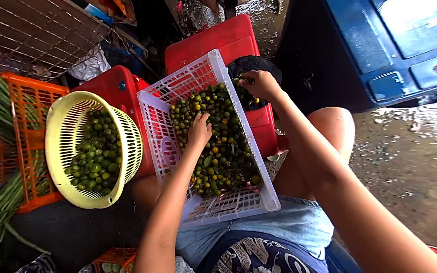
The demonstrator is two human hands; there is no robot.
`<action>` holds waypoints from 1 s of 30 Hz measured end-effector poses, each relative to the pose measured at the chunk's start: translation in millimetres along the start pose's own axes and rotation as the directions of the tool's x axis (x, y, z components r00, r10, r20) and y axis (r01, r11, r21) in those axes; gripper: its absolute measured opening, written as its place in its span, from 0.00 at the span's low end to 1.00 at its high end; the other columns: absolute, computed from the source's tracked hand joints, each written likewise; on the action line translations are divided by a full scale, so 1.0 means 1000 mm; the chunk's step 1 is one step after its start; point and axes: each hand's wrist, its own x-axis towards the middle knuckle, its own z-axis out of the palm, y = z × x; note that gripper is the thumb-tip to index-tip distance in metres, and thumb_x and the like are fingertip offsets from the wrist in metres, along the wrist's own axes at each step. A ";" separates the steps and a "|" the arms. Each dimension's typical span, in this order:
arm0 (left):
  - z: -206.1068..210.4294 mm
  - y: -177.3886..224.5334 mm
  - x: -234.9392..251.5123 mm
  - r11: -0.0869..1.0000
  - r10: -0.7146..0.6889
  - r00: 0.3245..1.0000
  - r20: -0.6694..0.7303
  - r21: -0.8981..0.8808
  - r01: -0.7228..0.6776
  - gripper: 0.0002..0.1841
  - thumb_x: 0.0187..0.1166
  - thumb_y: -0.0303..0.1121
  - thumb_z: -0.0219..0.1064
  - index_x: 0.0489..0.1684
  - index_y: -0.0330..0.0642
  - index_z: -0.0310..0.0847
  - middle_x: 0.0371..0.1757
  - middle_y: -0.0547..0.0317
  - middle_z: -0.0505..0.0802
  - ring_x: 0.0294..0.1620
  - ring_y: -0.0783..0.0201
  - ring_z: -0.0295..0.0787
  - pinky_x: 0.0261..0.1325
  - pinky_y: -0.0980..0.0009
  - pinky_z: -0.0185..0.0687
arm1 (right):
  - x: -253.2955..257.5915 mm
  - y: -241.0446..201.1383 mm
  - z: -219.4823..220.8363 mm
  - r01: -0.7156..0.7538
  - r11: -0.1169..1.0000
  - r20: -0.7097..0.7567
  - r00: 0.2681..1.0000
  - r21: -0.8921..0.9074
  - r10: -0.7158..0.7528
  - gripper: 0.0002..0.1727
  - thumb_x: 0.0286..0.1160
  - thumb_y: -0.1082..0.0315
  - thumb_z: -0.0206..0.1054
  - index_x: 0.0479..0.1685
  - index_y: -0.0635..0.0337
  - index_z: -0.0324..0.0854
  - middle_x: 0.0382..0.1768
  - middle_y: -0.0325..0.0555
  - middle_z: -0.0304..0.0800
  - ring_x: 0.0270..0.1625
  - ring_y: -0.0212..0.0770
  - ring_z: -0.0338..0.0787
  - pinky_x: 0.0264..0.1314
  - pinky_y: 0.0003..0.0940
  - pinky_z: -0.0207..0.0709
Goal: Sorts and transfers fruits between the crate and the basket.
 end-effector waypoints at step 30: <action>-0.078 -0.051 -0.041 -0.369 -0.281 0.955 0.091 -0.929 -0.020 0.22 0.92 0.46 0.42 0.42 0.44 0.79 0.32 0.58 0.89 0.26 0.65 0.86 0.32 0.69 0.85 | -0.048 -0.158 0.062 0.269 0.817 0.458 0.889 -0.510 -0.007 0.23 0.73 0.69 0.73 0.70 0.61 0.83 0.63 0.67 0.87 0.67 0.71 0.86 0.66 0.76 0.76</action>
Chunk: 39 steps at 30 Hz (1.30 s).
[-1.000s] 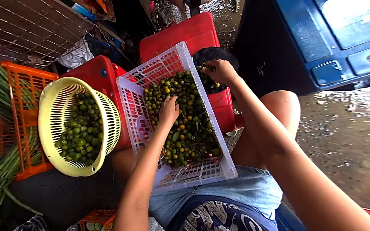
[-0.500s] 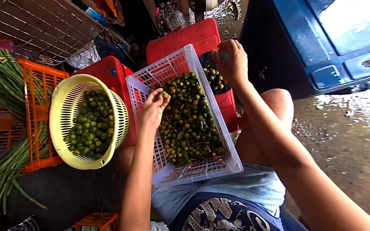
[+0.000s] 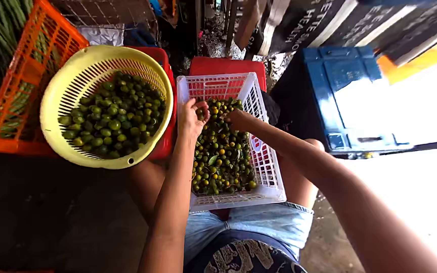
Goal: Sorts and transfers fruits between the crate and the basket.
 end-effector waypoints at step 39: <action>-0.002 0.002 0.004 0.936 -0.116 0.992 -0.042 -0.338 0.095 0.13 0.85 0.36 0.54 0.57 0.39 0.77 0.49 0.48 0.92 0.43 0.53 0.92 0.48 0.55 0.89 | -0.025 -0.021 -0.039 0.175 -0.149 -0.136 0.961 0.973 0.240 0.12 0.90 0.58 0.55 0.46 0.54 0.78 0.29 0.35 0.83 0.24 0.26 0.81 0.27 0.18 0.78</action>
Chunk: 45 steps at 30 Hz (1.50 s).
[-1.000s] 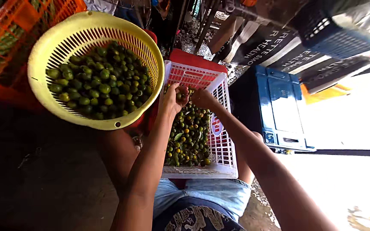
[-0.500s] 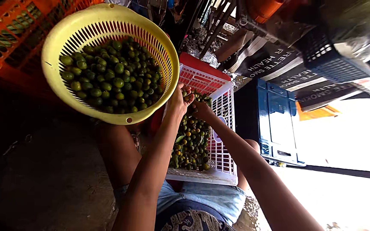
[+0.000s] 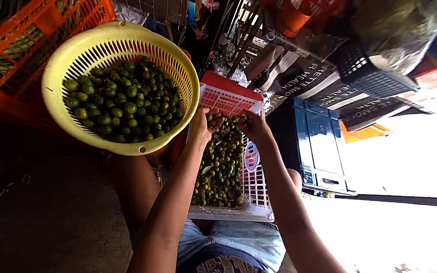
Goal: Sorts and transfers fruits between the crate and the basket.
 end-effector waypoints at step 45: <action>0.011 0.000 -0.012 0.962 0.107 0.994 0.024 0.249 -0.110 0.21 0.93 0.46 0.43 0.46 0.46 0.82 0.32 0.63 0.90 0.20 0.75 0.83 0.19 0.84 0.77 | 0.087 0.037 -0.199 0.027 0.349 -0.086 0.949 -0.937 -0.303 0.19 0.84 0.55 0.65 0.61 0.57 0.90 0.66 0.58 0.88 0.74 0.60 0.82 0.78 0.63 0.72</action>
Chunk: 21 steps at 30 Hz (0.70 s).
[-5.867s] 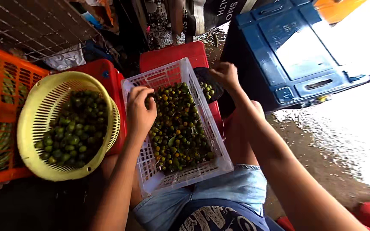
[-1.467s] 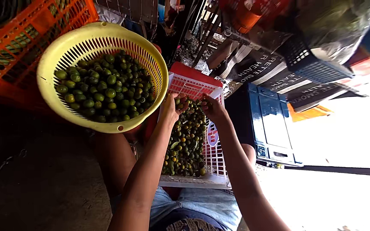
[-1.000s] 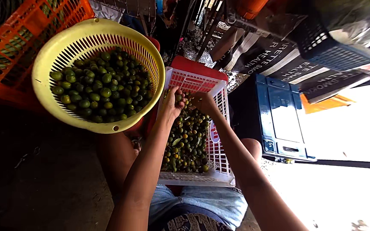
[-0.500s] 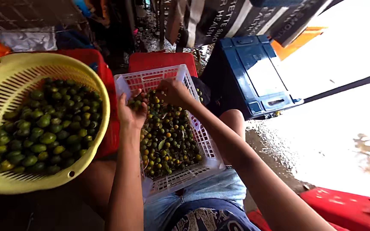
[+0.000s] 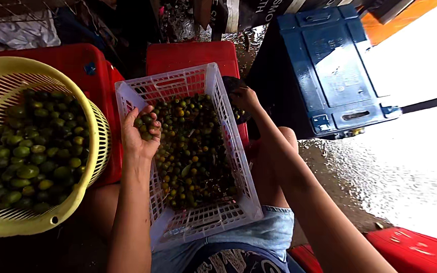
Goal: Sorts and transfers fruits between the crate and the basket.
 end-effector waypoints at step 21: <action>-0.006 0.011 -0.003 0.887 0.045 0.978 0.205 -0.458 0.056 0.33 0.94 0.50 0.34 0.60 0.31 0.81 0.54 0.40 0.93 0.56 0.47 0.94 0.64 0.52 0.89 | -0.061 -0.205 0.047 0.376 0.790 0.695 0.714 -0.485 0.087 0.11 0.72 0.69 0.74 0.47 0.66 0.90 0.46 0.61 0.93 0.47 0.62 0.93 0.55 0.67 0.84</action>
